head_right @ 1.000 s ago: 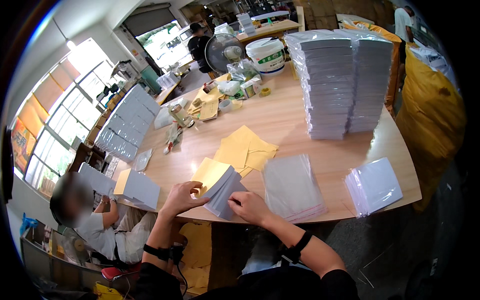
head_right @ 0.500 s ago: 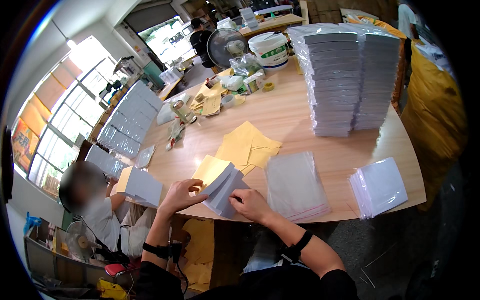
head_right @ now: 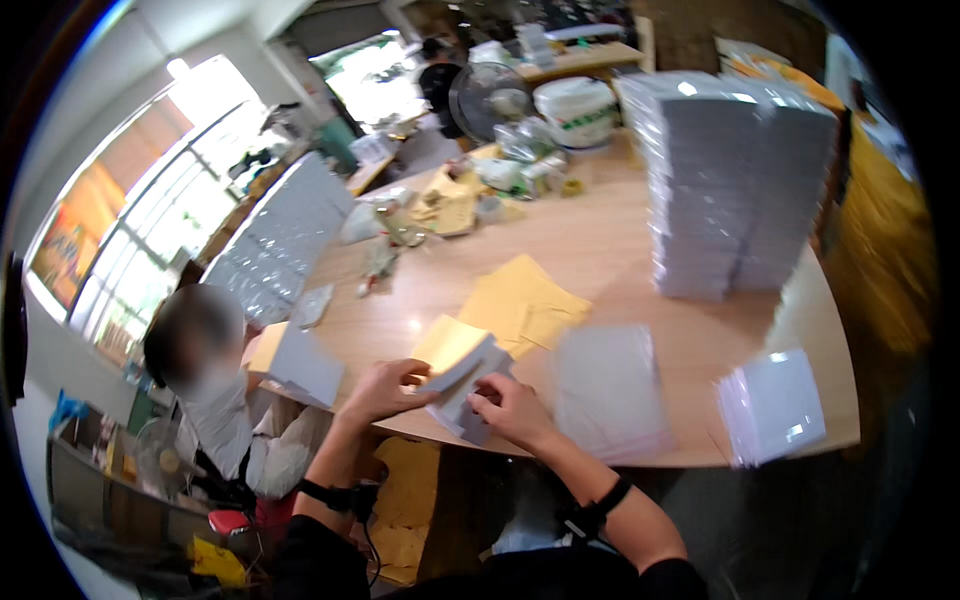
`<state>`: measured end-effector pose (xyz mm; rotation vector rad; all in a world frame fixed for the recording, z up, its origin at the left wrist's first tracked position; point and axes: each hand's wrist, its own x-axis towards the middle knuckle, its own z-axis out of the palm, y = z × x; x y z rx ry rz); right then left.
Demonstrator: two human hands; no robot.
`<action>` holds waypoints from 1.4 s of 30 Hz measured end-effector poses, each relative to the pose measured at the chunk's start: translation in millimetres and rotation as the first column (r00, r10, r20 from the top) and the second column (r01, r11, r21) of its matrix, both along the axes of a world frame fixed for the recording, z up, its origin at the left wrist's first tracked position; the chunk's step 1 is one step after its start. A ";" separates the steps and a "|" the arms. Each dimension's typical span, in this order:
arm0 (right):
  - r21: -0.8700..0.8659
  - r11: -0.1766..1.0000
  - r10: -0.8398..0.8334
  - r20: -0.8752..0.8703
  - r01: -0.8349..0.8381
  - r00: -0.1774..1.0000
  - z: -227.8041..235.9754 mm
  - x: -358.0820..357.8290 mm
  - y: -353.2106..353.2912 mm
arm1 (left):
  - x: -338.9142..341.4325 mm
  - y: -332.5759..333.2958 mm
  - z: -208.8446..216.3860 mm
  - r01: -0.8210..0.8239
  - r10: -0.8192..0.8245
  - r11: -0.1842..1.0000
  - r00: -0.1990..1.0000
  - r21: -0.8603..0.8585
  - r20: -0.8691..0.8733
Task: The person repeatedly picks up white rectangular items and places them into clear plastic bags. They seal the bags and stack them on the table.
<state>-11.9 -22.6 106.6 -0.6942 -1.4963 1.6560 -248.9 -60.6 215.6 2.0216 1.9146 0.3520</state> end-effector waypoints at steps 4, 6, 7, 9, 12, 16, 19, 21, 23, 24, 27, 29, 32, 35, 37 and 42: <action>-0.495 0.827 0.041 -0.419 -0.266 0.907 33.7 -25.3 11.9 | -0.2 1.9 -0.4 0.019 -0.018 1.000 1.000 0.011 -0.018; -0.568 0.762 0.024 -0.455 -0.311 0.890 34.6 -38.0 20.1 | 1.9 -2.9 4.2 0.061 -0.058 0.998 0.994 0.030 -0.093; -0.539 0.770 0.084 -0.445 -0.341 0.892 19.1 -45.0 28.9 | 0.7 -3.2 -0.5 0.065 -0.057 0.994 0.994 0.083 -0.091; -0.578 0.798 -0.031 -0.323 -0.171 0.946 33.7 -52.1 19.1 | 0.2 -5.5 -11.9 0.082 -0.065 0.984 0.992 0.160 -0.106; -0.555 0.827 -0.074 -0.271 -0.093 0.960 10.9 -59.4 28.4 | 14.8 -16.3 -7.5 0.088 -0.053 0.980 0.980 0.181 -0.190; -0.563 0.817 -0.080 -0.322 -0.122 0.943 -0.1 -62.5 34.0 | 12.7 -24.8 -19.5 0.069 -0.012 0.966 0.975 0.248 -0.223; -0.524 0.841 -0.038 -0.310 -0.137 0.950 14.6 -54.5 33.1 | -11.4 -8.7 -13.7 -0.115 0.090 0.963 0.990 0.245 0.111; -0.430 0.894 -0.019 -0.324 -0.130 0.946 38.8 -47.6 21.9 | -19.5 2.1 -15.3 -0.305 0.229 0.837 0.949 0.455 0.215; -0.262 0.951 0.090 -0.266 -0.162 0.960 59.4 -42.1 16.2 | -36.5 6.6 -28.1 -0.435 0.285 0.743 0.893 0.509 0.348; -0.176 0.970 0.123 -0.229 -0.166 0.966 67.6 -36.8 16.6 | -34.2 4.5 -20.6 -0.400 0.170 0.849 0.826 0.345 0.538; -0.095 0.967 0.213 -0.219 -0.238 0.952 78.7 -14.7 25.7 | -23.0 -1.8 -23.0 -0.149 -0.001 0.985 0.503 0.088 0.864; -0.127 0.961 0.214 -0.223 -0.246 0.951 72.4 -6.4 31.9 | -9.5 -10.3 -21.7 -0.145 0.055 0.989 0.483 0.018 0.874; -0.229 0.943 0.194 -0.204 -0.239 0.960 53.3 -6.1 38.6 | -10.3 -11.6 -47.5 -0.132 0.186 0.981 0.469 -0.140 0.863; -0.269 0.927 0.225 -0.159 -0.262 0.961 33.7 -5.4 35.5 | -10.0 -12.9 -67.4 -0.110 0.243 0.970 0.424 -0.216 0.872; -0.265 0.929 0.210 -0.192 -0.257 0.959 26.4 -4.8 32.9 | -11.1 -17.4 -69.2 -0.088 0.213 0.977 0.377 -0.195 0.901; -0.328 0.913 0.167 -0.239 -0.242 0.956 25.8 3.5 23.0 | -9.5 -20.7 -65.6 -0.102 0.374 0.927 0.154 -0.362 0.915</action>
